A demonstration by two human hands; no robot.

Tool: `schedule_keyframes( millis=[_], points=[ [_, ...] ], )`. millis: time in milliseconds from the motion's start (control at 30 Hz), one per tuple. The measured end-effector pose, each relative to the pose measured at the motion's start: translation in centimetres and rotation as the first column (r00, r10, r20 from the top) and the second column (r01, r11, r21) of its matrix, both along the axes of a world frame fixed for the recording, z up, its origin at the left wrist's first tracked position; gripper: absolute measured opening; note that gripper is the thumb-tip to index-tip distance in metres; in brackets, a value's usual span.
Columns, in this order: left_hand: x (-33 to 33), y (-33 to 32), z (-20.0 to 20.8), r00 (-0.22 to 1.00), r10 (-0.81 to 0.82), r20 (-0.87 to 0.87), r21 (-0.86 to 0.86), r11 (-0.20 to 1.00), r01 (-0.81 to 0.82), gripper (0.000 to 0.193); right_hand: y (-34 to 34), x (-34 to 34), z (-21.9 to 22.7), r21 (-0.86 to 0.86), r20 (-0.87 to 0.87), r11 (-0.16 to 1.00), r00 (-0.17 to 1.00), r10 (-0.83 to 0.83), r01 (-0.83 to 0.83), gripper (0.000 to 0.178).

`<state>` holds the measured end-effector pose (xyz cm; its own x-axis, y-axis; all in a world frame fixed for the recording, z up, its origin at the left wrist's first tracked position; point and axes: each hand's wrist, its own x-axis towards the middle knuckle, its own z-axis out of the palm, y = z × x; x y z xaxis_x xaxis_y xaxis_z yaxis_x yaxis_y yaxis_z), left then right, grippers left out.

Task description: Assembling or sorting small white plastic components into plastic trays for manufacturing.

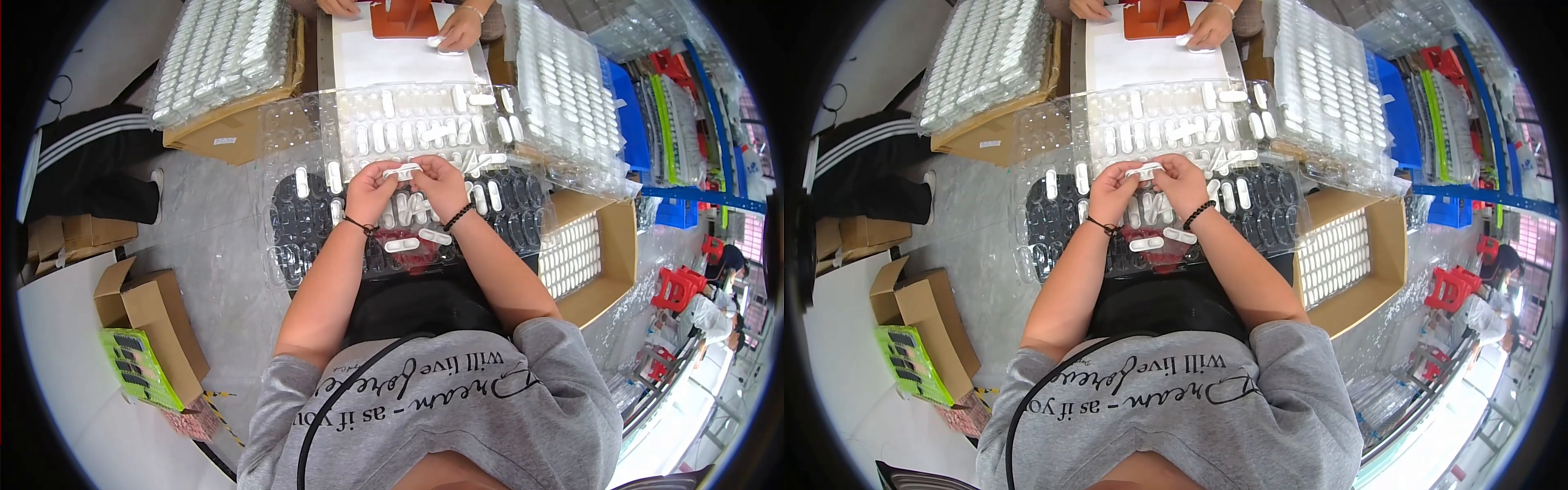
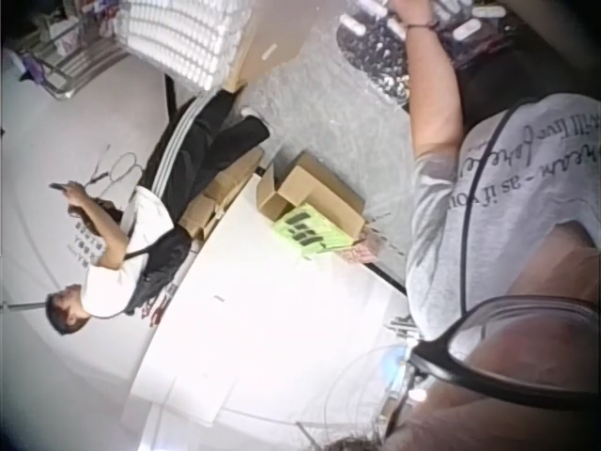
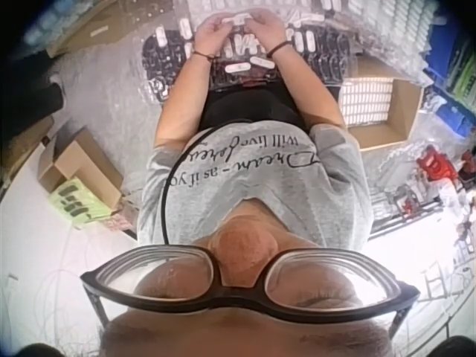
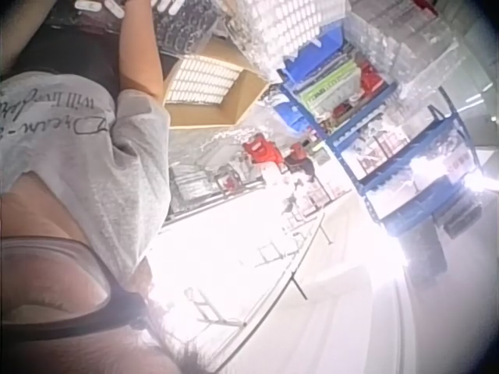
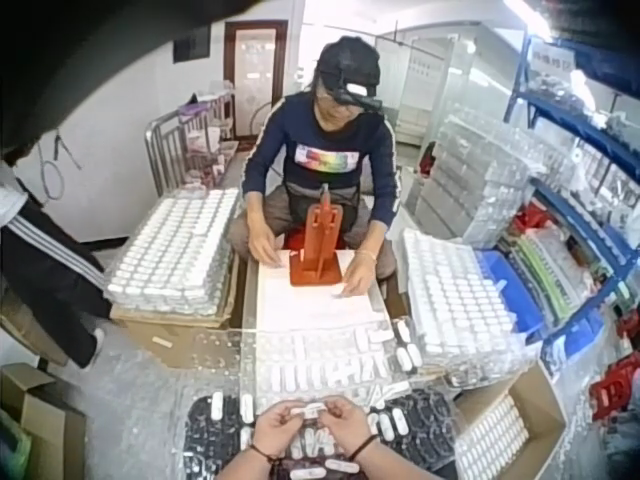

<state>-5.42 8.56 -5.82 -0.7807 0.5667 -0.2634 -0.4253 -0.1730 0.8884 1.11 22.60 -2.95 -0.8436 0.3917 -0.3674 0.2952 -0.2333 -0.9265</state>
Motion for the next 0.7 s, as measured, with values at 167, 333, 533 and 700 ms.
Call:
schedule_keyframes(
  millis=[167, 333, 533, 700],
  points=[
    [-0.1, 0.0, 0.1, 1.000, -0.024, 0.004, -0.029, 0.999, 0.025, 0.021, 0.2, 0.0, -0.5, 0.005, 0.050, 1.000, 0.999, 0.003, -0.003, 0.020],
    [-0.2, -0.1, 0.0, 0.999, -0.050, 0.013, -0.015, 0.999, 0.050, 0.023, 0.7, 0.0, -0.6, -0.050, 0.027, 0.998, 0.998, 0.050, -0.049, 0.019],
    [-0.1, -0.1, -0.1, 0.995, -0.091, 0.028, -0.009, 0.996, 0.091, 0.024, 1.2, -0.1, -0.7, 0.001, 0.069, 0.993, 0.991, 0.118, -0.118, 0.017],
    [-0.3, -0.2, 0.3, 0.993, -0.111, 0.034, -0.017, 0.994, 0.112, 0.023, 1.1, 0.0, -0.6, 0.074, 0.092, 0.990, 0.989, 0.112, -0.119, 0.014]
  ],
)
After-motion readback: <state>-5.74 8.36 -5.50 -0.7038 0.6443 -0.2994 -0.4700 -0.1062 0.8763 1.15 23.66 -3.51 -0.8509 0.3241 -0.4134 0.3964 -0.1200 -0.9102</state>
